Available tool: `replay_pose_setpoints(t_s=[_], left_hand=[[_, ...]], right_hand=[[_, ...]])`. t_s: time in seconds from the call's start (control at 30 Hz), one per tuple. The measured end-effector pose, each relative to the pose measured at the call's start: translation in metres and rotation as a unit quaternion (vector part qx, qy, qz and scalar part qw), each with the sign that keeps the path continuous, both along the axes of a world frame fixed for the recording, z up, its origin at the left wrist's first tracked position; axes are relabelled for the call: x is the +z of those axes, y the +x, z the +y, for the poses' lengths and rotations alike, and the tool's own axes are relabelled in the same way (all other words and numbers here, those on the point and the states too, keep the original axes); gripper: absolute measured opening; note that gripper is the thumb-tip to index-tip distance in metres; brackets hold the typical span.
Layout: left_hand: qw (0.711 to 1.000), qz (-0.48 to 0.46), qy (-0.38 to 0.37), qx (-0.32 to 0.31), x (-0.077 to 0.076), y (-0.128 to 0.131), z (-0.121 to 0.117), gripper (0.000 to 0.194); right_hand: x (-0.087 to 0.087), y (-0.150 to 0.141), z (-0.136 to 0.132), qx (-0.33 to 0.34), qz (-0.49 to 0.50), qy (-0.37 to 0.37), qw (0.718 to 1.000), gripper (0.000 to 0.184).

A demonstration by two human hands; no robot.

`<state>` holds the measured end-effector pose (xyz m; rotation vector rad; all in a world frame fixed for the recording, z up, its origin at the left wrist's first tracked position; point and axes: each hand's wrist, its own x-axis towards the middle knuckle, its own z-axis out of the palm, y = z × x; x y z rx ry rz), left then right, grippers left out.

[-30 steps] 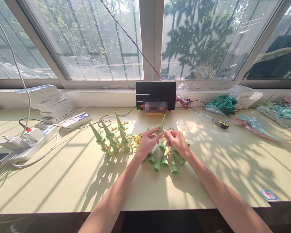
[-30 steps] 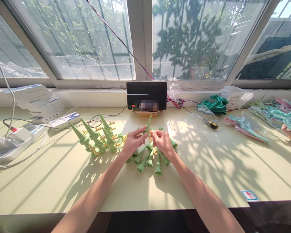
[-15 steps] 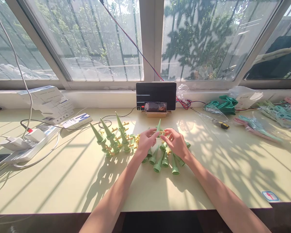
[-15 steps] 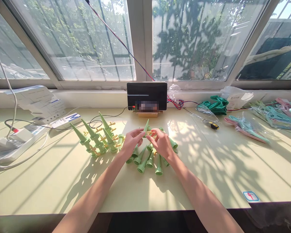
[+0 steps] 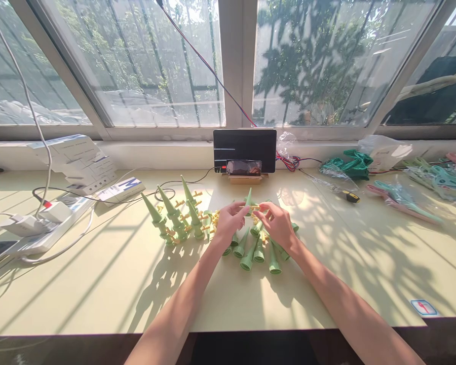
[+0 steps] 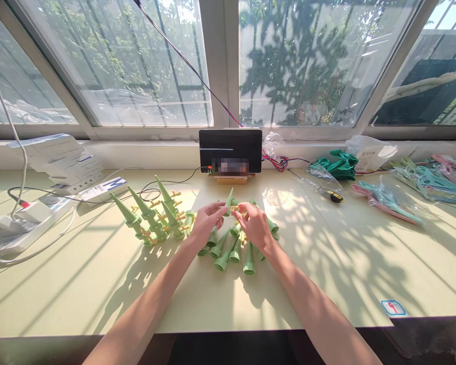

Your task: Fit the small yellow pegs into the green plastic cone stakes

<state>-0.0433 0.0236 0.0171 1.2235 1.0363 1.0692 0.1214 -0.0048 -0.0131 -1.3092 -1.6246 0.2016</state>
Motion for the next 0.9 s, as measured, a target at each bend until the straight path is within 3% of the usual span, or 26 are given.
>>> replay_pose_setpoints(t_s=[0.53, 0.9], left_hand=[[0.999, -0.021, -0.002, -0.035, -0.007, 0.000, 0.002, 0.056], [0.998, 0.011, 0.040, -0.039, -0.012, 0.001, 0.002, 0.055]], right_hand=[[-0.005, 0.001, 0.002, -0.014, 0.000, 0.011, 1.000, 0.030], [-0.007, 0.003, 0.001, -0.024, 0.001, 0.017, 1.000, 0.032]])
